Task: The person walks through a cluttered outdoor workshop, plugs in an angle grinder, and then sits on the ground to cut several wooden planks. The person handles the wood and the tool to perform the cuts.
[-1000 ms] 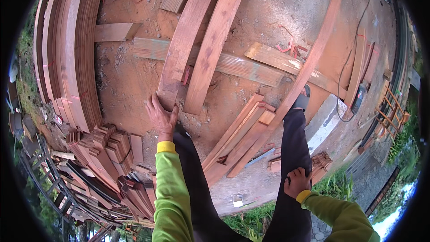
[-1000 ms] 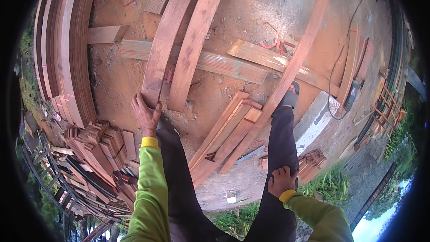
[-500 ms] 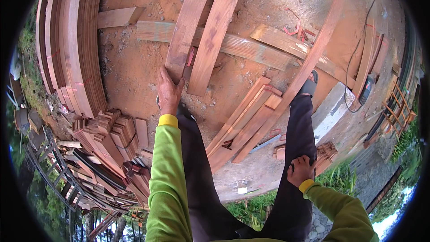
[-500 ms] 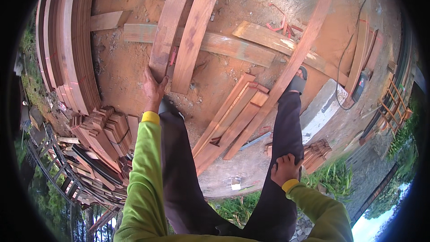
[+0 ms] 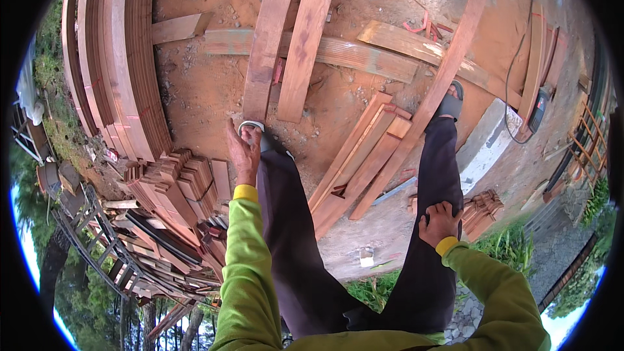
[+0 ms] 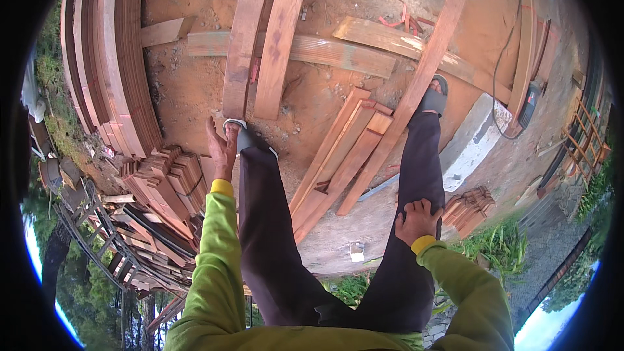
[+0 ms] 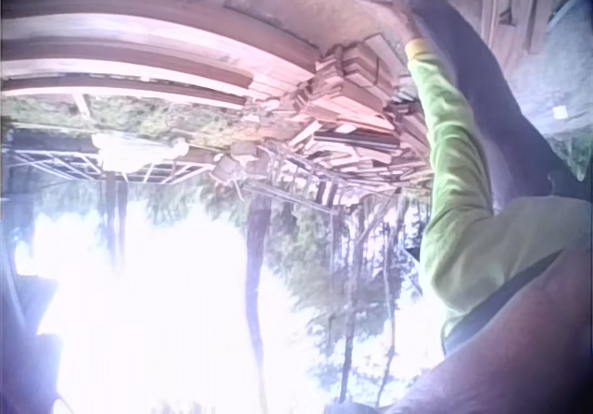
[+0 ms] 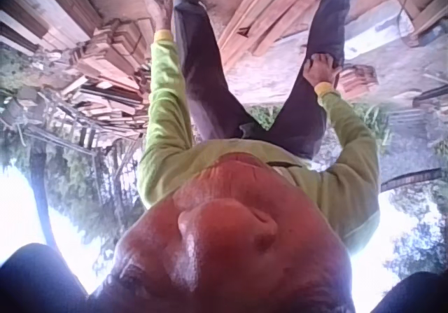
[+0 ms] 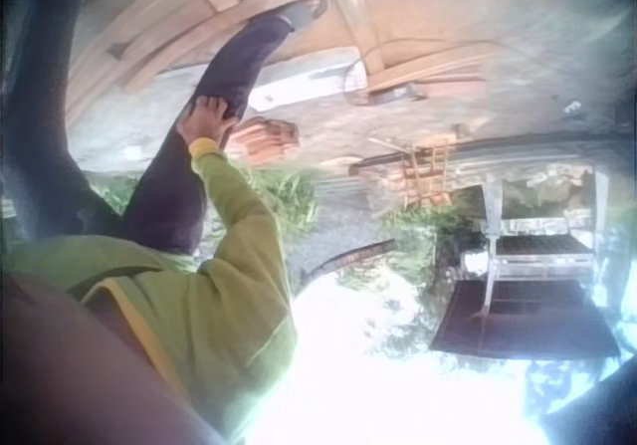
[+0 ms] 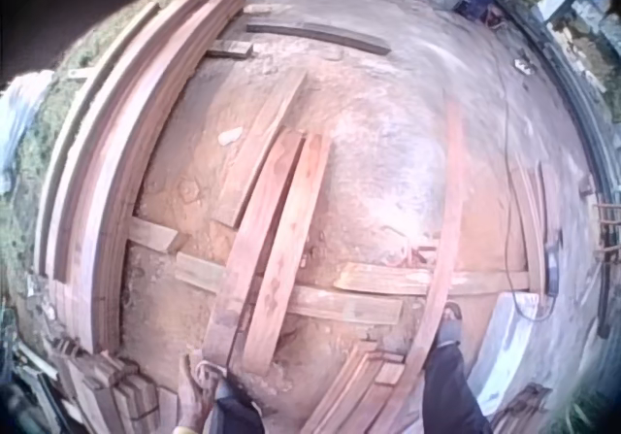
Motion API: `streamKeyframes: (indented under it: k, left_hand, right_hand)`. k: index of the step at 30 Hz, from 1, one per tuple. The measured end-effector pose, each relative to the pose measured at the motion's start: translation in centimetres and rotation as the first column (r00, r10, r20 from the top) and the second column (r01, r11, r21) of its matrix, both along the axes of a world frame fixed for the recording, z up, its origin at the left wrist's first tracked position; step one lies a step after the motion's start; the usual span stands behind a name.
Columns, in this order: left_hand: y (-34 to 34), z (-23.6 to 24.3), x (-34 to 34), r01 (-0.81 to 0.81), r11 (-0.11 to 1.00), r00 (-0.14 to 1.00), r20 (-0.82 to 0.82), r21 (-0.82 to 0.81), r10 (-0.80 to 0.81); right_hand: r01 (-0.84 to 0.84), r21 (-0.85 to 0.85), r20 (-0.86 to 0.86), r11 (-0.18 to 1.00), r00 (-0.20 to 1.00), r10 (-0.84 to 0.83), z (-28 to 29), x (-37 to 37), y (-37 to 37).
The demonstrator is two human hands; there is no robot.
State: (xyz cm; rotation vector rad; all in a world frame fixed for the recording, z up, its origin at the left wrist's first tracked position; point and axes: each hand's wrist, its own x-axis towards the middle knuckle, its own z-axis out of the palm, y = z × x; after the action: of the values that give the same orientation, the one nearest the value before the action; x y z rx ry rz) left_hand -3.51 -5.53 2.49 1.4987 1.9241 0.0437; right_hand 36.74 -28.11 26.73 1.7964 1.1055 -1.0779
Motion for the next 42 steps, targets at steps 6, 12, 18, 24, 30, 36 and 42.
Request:
streamKeyframes:
  k: [6, 12, 18, 24, 30, 36, 42]
  left_hand:
    - [-6.8, 14.6, -2.6, 0.108, 0.918, 0.994, 0.055, -0.382, -0.094]
    - [-4.5, 12.5, 1.8, 0.079, 0.936, 0.994, 0.095, -0.342, -0.049]
    - [2.5, -3.9, 7.8, -0.052, 0.981, 0.985, 0.149, -0.189, 0.081]
    - [7.0, -5.1, 12.9, 0.052, 0.943, 0.999, 0.012, -0.328, -0.051]
    - [6.1, -8.0, 12.3, 0.055, 0.920, 0.998, -0.008, -0.387, -0.063]
    - [6.9, -7.0, 11.1, -0.213, 0.858, 0.961, 0.059, -0.467, 0.270]
    - [2.3, -4.7, 10.2, -0.027, 1.000, 0.999, -0.019, 0.011, 0.027]
  right_hand:
    - [0.101, 0.032, -0.013, 0.994, 0.995, -0.101, 0.4, 0.5, 0.5]
    - [0.134, 0.036, -0.017, 0.990, 0.991, -0.133, 0.4, 0.4, 0.1]
    - [0.105, 0.070, -0.030, 0.992, 0.994, -0.103, 0.0, 0.8, -1.2]
    - [0.098, 0.137, -0.045, 0.986, 0.995, -0.093, 0.0, 1.4, -2.3]
    - [0.092, 0.160, -0.064, 0.983, 0.994, -0.083, 0.2, 1.8, -2.5]
    - [0.084, 0.178, -0.072, 0.980, 0.995, -0.073, 0.4, 1.6, -2.6]
    - [0.063, 0.158, -0.053, 0.986, 0.997, -0.055, 0.0, 1.4, -2.8]
